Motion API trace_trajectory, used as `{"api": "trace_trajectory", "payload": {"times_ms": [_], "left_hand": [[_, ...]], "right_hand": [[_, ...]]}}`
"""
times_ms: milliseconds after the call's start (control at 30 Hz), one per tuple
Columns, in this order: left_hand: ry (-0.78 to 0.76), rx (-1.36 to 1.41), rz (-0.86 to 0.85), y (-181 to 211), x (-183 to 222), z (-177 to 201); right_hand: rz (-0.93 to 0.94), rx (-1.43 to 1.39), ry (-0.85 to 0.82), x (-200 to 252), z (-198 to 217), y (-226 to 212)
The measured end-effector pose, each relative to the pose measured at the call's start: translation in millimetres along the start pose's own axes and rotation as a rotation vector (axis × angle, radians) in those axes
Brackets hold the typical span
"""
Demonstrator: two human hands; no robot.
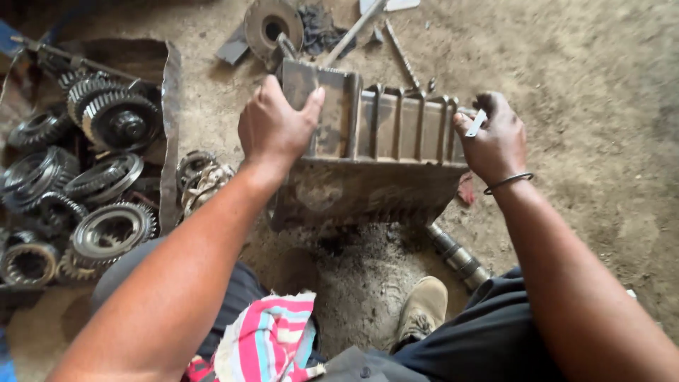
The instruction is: The person uses a metal scraper to remove residue from the surface of a large metal engine casing. They hold the part steady with one hand and scrape along the edges and grooves with the other, occasionally repositioning the part to access different areas.
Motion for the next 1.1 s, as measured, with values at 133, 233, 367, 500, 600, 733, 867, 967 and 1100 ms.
{"api": "trace_trajectory", "payload": {"times_ms": [133, 233, 367, 500, 600, 733, 867, 967, 1100], "left_hand": [[0.188, -0.034, -0.172, -2, -6, -7], [0.155, -0.004, -0.126, -15, -5, -15], [0.234, -0.095, -0.342, -17, -3, -16], [0.207, -0.151, -0.37, -16, -6, -18], [0.179, -0.161, -0.392, -13, -9, -21], [0.175, -0.185, -0.416, -13, -9, -25], [0.206, -0.162, -0.433, -16, -8, -27], [0.21, -0.125, -0.442, -16, -9, -28], [0.213, -0.104, -0.448, -19, -10, -30]], "right_hand": [[0.209, -0.086, -0.011, 5, 5, -28], [0.372, -0.158, -0.026, 14, 0, -43], [0.409, -0.253, -0.133, 17, -8, -59], [0.46, -0.496, -0.172, 9, 10, -81], [0.151, -0.878, -0.302, -7, 26, -84], [0.146, -0.951, -0.265, -18, 58, -88], [0.146, -0.975, -0.225, -11, 69, -94], [0.139, -0.976, -0.204, -7, 71, -102], [0.133, -0.963, -0.194, -3, 74, -109]]}}
Point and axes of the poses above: each hand's wrist, its own x-axis away from the middle knuckle, its own z-axis out of the back of the hand, y = z × x, the point moved 4 cm from there along -x, towards the middle knuckle, and after that the axes turned 4 degrees about x, right-handed, at the moved point
